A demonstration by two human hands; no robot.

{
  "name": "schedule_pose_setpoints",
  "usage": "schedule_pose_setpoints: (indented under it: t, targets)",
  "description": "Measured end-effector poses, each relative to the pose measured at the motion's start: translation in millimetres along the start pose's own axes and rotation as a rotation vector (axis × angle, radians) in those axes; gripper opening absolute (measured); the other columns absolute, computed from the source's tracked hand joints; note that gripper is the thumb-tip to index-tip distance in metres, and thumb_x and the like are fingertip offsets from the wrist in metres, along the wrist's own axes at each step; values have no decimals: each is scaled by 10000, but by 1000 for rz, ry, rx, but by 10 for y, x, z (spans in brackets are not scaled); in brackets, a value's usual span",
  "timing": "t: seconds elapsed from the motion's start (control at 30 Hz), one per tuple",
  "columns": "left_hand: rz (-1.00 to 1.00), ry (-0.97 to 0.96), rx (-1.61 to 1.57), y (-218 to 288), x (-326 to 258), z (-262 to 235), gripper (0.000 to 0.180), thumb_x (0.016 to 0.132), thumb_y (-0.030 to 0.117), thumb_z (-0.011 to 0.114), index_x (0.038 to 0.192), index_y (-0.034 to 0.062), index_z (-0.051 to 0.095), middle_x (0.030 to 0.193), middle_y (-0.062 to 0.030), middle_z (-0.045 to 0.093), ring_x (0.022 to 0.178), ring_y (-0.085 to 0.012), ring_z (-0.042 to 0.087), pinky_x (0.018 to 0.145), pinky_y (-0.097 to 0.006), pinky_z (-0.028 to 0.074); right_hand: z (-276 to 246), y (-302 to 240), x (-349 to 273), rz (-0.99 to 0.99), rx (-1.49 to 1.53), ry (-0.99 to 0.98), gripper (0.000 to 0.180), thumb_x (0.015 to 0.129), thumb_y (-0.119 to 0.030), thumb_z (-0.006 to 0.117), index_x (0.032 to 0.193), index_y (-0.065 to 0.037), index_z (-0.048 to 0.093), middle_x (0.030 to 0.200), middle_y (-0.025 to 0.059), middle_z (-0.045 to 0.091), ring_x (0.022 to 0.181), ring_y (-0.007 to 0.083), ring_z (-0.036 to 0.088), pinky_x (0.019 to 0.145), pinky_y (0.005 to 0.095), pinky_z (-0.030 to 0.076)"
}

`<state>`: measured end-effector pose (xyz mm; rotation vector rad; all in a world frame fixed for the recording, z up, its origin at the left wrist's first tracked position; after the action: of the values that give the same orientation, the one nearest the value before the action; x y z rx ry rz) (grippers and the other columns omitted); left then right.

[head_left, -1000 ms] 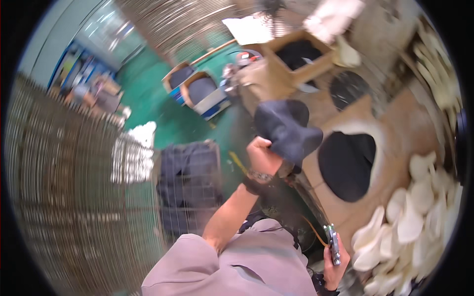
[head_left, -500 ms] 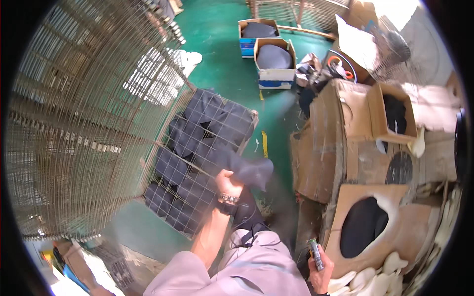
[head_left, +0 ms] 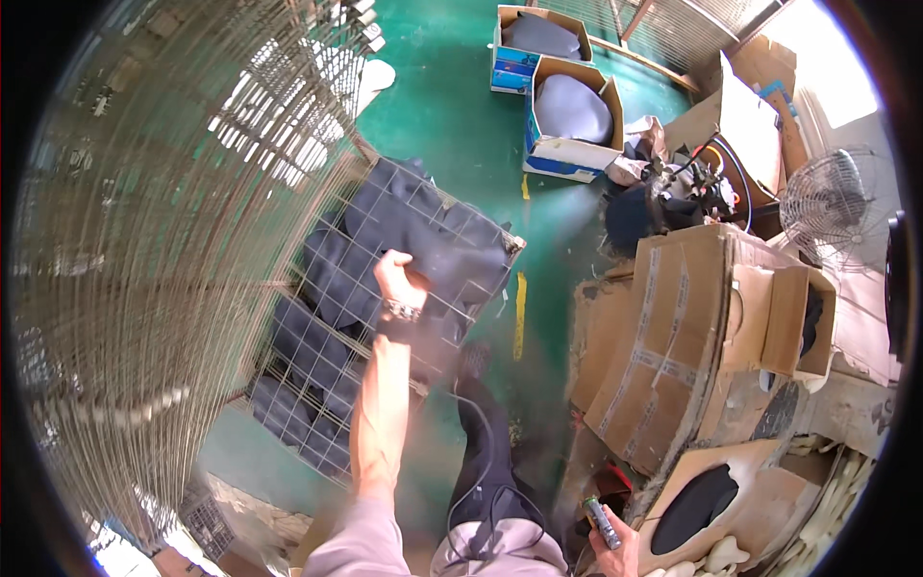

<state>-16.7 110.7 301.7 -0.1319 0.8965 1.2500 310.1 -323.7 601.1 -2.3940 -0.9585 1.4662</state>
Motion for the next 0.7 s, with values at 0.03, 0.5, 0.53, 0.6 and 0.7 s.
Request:
schedule_pose_setpoints:
  t: [0.03,0.5,0.53,0.6,0.7]
  targets:
    - [-2,5,3,112,139,129,110,659,111,573,664,122,464,797,-79,586,750,-292,607,760,-467,517,71,-32,119,101,-10,-23,442,916,-46,627,1357,-52,594,1331,179,634,1212,311,613,996,373,466]
    - [470,549,906,1462,1901,-1886,688,920,514,658,1318,-34,533,1262,-179,631,1133,-315,615,1018,-401,458,510,-185,1010,166,114,-133,435,926,14,563,1358,-39,589,1356,171,620,1292,292,563,1043,325,425]
    - [613,704,1219,1476,1753,-1983,702,921,513,659,1329,-42,525,1274,-195,626,1156,-331,607,1033,-401,445,480,-202,1004,110,60,-137,428,927,17,563,1352,-28,588,1350,176,623,1282,290,569,1036,324,429]
    - [405,168,1192,775,1643,-1810,746,906,514,676,1352,-58,500,1311,-218,609,1217,-336,583,1040,-404,434,454,-219,938,85,25,-109,416,930,17,564,1345,-9,585,1336,184,629,1260,289,584,1019,326,440]
    - [142,139,1588,-233,911,-1718,478,886,383,667,1129,-19,579,1004,-126,671,928,-218,605,849,-380,490,379,-75,717,146,97,-20,402,939,-17,584,1340,12,579,1294,195,650,1168,275,631,962,339,473]
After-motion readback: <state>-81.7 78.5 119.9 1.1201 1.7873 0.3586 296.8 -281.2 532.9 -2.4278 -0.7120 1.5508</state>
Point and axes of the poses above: each hand's wrist, its own x-axis towards the middle knuckle, its own z-axis out of the palm, y = z × x, the point moved 8 cm from there along x, towards the middle knuckle
